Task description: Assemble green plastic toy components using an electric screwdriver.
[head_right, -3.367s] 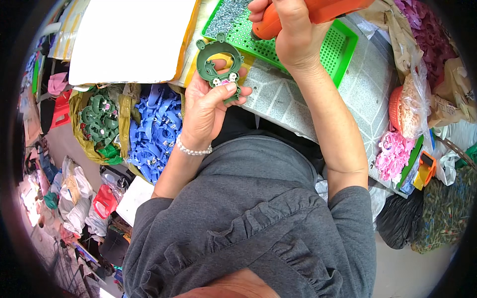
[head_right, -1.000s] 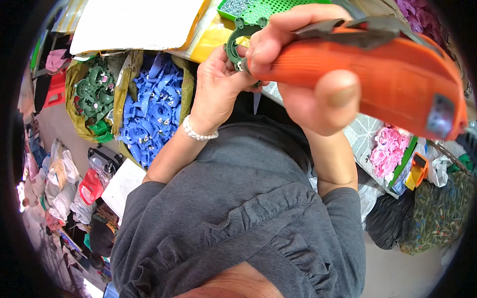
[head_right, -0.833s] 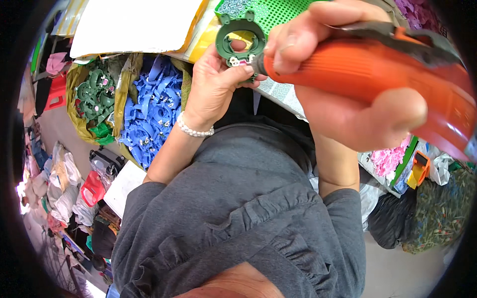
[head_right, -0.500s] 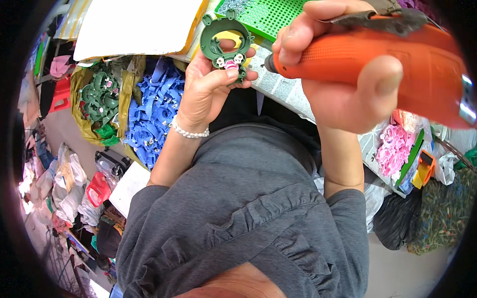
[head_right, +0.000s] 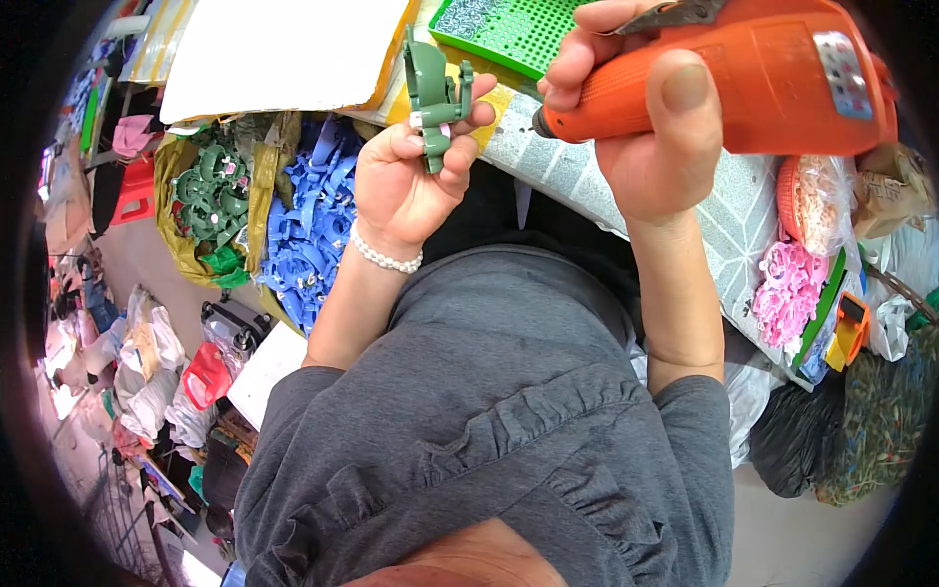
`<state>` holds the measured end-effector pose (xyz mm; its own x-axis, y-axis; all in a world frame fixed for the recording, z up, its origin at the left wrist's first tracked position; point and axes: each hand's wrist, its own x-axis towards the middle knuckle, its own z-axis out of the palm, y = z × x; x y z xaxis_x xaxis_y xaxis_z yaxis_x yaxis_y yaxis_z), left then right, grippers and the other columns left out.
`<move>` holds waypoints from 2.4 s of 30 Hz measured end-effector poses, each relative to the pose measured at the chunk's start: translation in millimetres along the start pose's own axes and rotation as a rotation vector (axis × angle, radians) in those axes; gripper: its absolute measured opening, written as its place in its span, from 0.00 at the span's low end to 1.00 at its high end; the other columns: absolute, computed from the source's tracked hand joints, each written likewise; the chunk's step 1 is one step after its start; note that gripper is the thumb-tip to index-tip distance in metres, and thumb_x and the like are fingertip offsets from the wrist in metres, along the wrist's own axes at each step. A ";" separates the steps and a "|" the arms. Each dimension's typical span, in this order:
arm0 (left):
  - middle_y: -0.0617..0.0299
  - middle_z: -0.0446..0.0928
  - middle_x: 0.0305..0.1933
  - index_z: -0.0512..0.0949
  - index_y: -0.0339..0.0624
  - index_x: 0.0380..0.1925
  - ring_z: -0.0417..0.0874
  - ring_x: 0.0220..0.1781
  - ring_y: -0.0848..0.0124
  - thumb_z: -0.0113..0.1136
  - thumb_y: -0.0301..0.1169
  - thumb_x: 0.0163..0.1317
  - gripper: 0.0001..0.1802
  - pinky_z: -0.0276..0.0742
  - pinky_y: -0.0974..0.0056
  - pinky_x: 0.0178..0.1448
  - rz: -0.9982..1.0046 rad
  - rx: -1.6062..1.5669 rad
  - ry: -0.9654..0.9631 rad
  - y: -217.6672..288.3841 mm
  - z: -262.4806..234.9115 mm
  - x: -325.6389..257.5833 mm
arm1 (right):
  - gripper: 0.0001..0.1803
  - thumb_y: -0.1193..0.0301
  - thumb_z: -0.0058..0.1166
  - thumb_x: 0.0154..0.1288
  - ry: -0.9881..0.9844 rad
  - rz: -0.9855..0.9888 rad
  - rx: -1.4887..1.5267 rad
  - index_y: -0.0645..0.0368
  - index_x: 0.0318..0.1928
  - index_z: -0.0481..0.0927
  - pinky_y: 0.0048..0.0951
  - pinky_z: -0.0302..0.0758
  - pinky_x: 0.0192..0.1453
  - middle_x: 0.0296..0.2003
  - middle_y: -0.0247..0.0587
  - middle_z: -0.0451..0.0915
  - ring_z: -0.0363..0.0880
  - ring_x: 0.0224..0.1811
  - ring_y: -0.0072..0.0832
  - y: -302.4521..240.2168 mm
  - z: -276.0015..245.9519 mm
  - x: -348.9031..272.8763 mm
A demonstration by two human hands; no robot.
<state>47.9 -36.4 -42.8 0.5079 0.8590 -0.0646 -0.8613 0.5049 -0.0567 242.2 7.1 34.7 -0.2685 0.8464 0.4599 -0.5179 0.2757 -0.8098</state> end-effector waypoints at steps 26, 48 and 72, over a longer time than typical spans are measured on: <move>0.51 0.73 0.26 0.36 0.45 0.69 0.71 0.17 0.68 0.47 0.56 0.60 0.48 0.68 0.69 0.19 -0.168 0.269 -0.306 -39.9 57.3 24.4 | 0.18 0.77 0.63 0.48 0.065 0.214 -0.298 0.65 0.41 0.74 0.23 0.77 0.40 0.31 0.36 0.80 0.80 0.35 0.21 -25.7 12.3 -14.5; 0.52 0.73 0.21 0.54 0.44 0.66 0.66 0.11 0.69 0.32 0.47 0.70 0.29 0.64 0.70 0.15 -0.068 0.481 -0.137 -50.7 95.2 108.7 | 0.17 0.76 0.60 0.49 0.043 0.162 -0.368 0.66 0.41 0.75 0.17 0.73 0.24 0.31 0.37 0.79 0.78 0.28 0.17 -55.1 -53.2 43.0; 0.68 0.72 0.22 0.72 0.41 0.36 0.62 0.10 0.82 0.33 0.55 0.69 0.29 0.50 0.77 0.11 0.429 0.852 0.319 -49.8 103.4 97.3 | 0.21 0.80 0.60 0.47 -0.028 0.209 -0.252 0.64 0.46 0.74 0.21 0.76 0.41 0.29 0.31 0.77 0.76 0.33 0.17 -26.6 -39.7 47.1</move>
<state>138.5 30.8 56.7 0.0254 0.9828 -0.1829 -0.6333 0.1574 0.7577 275.6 57.7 63.5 -0.3718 0.8847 0.2814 -0.2332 0.2044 -0.9507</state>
